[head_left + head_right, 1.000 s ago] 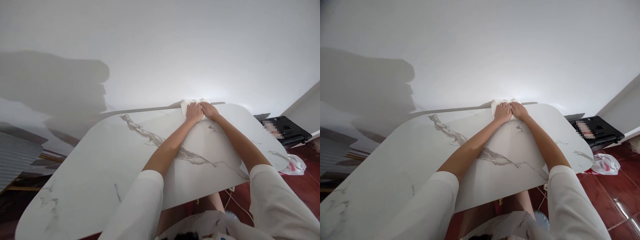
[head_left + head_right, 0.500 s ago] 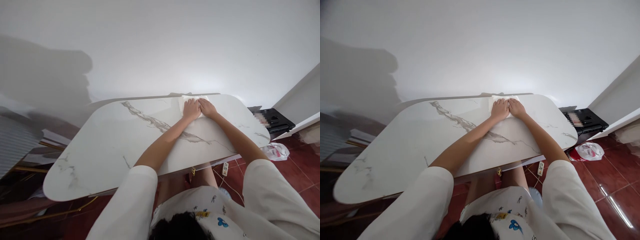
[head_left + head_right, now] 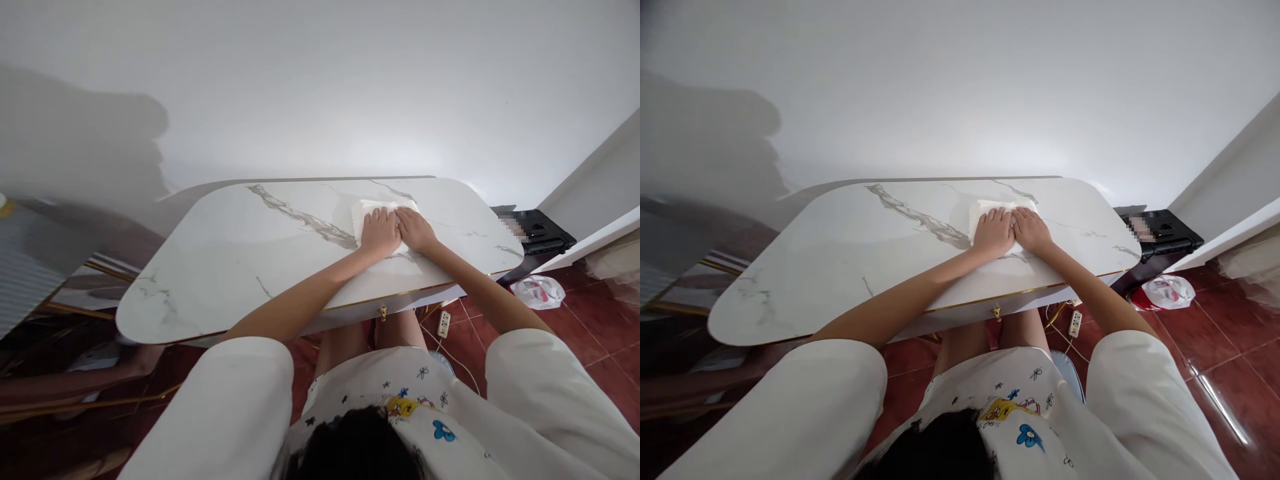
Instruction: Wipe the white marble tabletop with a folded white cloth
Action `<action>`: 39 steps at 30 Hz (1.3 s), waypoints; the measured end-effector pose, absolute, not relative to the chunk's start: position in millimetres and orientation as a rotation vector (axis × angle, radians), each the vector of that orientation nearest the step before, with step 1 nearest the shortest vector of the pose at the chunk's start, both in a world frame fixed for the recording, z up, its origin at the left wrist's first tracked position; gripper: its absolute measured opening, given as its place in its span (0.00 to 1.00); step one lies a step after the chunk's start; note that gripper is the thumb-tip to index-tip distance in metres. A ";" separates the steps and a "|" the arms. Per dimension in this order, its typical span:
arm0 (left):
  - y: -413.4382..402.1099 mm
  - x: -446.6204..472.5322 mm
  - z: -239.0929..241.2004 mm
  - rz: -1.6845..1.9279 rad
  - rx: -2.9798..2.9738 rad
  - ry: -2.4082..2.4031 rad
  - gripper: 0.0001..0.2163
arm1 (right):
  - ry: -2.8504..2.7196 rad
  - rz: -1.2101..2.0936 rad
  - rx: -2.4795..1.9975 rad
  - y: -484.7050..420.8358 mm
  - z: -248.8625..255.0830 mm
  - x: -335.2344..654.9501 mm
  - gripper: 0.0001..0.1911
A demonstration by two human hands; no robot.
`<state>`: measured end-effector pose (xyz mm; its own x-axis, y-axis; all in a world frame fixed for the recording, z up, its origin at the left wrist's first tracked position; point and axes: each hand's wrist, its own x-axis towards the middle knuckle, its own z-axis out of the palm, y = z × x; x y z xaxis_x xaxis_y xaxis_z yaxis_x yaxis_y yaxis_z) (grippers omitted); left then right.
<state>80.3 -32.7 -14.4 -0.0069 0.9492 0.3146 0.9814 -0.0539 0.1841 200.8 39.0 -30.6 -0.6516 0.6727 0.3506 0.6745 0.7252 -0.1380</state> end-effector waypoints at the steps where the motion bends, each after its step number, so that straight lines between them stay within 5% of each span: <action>1: -38.3 81.1 -14.0 -0.548 -2.151 -2.098 0.19 | -2.547 -0.007 -1.043 33.0 -30.6 201.7 0.26; 20: -132.0 126.5 -13.1 -0.471 -2.195 -2.088 0.23 | -2.478 -0.015 -1.069 -69.2 -33.2 251.4 0.27; 39: -24.9 123.1 -9.9 -0.542 -2.268 -2.046 0.19 | -2.549 -0.020 -1.041 41.1 -27.1 252.2 0.26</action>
